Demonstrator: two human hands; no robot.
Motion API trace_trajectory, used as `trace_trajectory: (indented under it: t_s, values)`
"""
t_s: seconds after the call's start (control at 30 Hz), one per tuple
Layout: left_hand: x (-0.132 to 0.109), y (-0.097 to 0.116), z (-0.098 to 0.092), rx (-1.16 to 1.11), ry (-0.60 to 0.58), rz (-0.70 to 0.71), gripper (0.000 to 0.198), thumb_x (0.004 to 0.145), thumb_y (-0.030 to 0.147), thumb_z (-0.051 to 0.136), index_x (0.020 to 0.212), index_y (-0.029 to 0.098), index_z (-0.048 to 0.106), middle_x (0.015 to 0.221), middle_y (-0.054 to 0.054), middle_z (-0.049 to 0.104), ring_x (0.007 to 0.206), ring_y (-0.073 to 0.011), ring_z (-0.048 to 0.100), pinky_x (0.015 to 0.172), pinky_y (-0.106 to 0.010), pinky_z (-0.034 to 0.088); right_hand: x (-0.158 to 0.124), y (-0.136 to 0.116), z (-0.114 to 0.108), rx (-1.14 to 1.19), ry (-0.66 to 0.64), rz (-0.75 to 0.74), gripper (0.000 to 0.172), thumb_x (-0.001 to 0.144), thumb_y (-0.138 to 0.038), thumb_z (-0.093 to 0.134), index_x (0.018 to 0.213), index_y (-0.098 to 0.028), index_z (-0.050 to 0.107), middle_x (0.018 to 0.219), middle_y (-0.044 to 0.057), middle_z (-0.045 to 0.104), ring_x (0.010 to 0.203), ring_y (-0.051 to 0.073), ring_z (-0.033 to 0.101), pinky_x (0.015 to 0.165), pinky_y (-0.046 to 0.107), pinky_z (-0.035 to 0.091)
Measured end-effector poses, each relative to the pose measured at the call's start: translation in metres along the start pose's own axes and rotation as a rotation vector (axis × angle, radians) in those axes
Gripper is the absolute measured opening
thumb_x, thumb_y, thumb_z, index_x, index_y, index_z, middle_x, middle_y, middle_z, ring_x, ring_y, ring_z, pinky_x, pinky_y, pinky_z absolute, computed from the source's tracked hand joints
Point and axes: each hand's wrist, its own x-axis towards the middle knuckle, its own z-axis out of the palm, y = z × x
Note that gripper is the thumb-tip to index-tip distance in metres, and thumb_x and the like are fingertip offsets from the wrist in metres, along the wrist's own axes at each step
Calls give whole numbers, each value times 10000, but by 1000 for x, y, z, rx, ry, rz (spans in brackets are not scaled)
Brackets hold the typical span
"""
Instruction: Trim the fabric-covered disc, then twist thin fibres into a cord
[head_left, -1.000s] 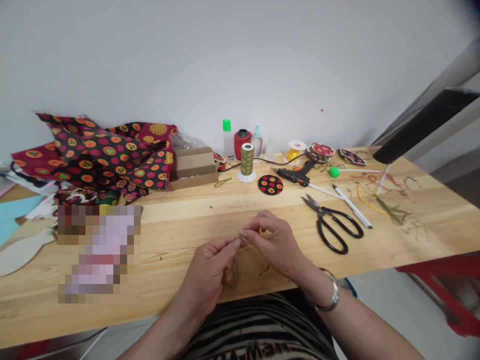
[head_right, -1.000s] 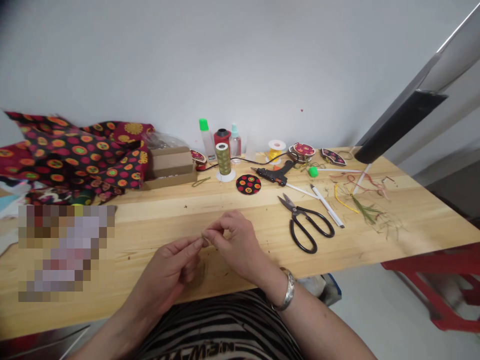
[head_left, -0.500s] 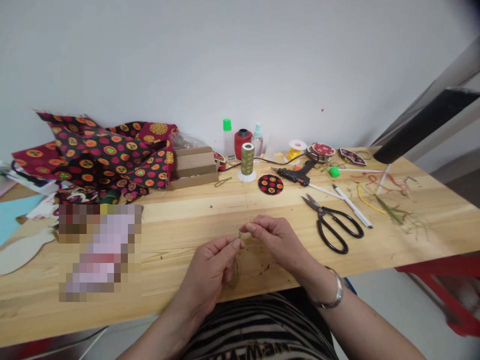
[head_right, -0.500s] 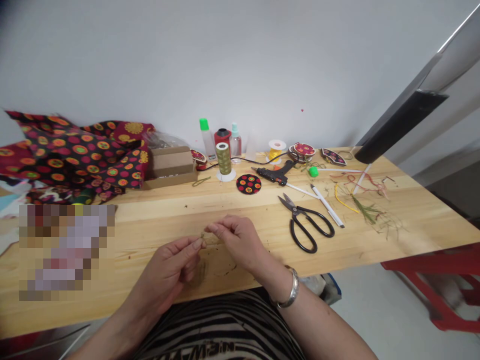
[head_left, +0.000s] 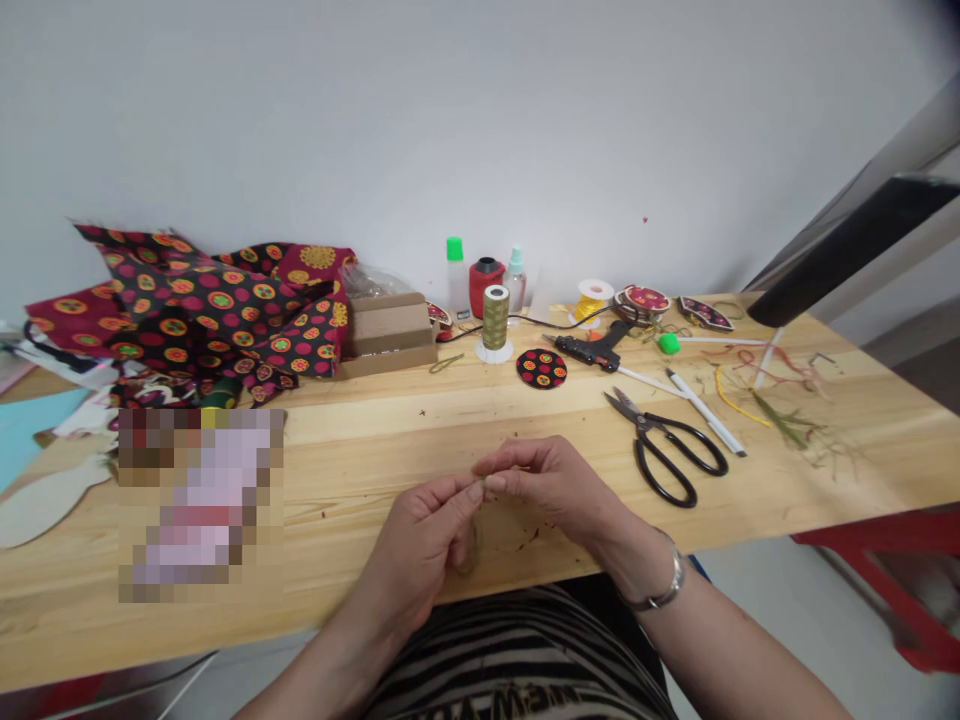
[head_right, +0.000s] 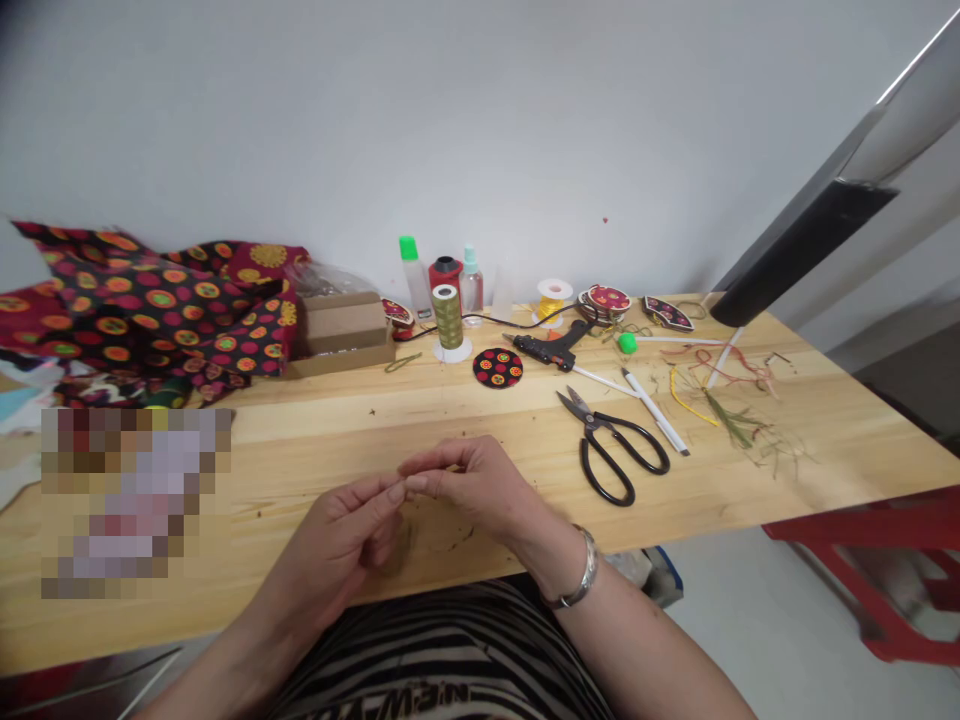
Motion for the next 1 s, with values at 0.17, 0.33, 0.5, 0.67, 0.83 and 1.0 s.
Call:
trace_trajectory:
  t_s: [0.17,0.33,0.5,0.67,0.83,1.0]
  values:
    - [1,2,2,22,25,12,276,728,351,640,547,171,536,363,86,356,370,-61,248,398,-201,184,-1,-2,0,26,95,15,155,630,-272,721,737,-159,719,669,-8,666,613,99,547,663,259,420]
    - [1,1,2,14,32,-1,265,716,353,650,554,167,554,360,89,348,371,-59,241,399,-198,183,0,-2,0,4,123,-9,157,629,-285,722,647,-141,663,609,-14,632,579,96,523,624,252,407]
    - [0,3,3,0,74,1,225,685,357,679,612,152,621,364,91,348,369,-52,238,391,-193,177,-2,-5,1,-41,96,-60,174,669,-306,694,632,-145,638,614,-6,636,601,107,543,633,255,423]
    - [1,7,5,-66,117,-21,238,651,372,705,622,147,632,367,100,321,365,-45,226,380,-186,170,-5,-8,1,-109,12,-161,150,660,-297,713,632,-157,665,624,-11,607,614,107,530,617,249,427]
    - [1,6,4,-99,75,-41,221,658,361,699,637,148,646,383,100,295,383,-47,211,381,-179,172,-3,-7,2,-245,48,-314,102,684,-257,706,639,-167,685,638,-3,589,618,110,522,597,248,419]
    - [0,6,3,-94,71,-43,220,657,361,697,637,145,658,381,99,285,386,-50,205,377,-180,176,-2,-6,4,-394,157,-410,84,696,-208,700,622,-180,674,619,-13,577,619,107,524,601,239,427]
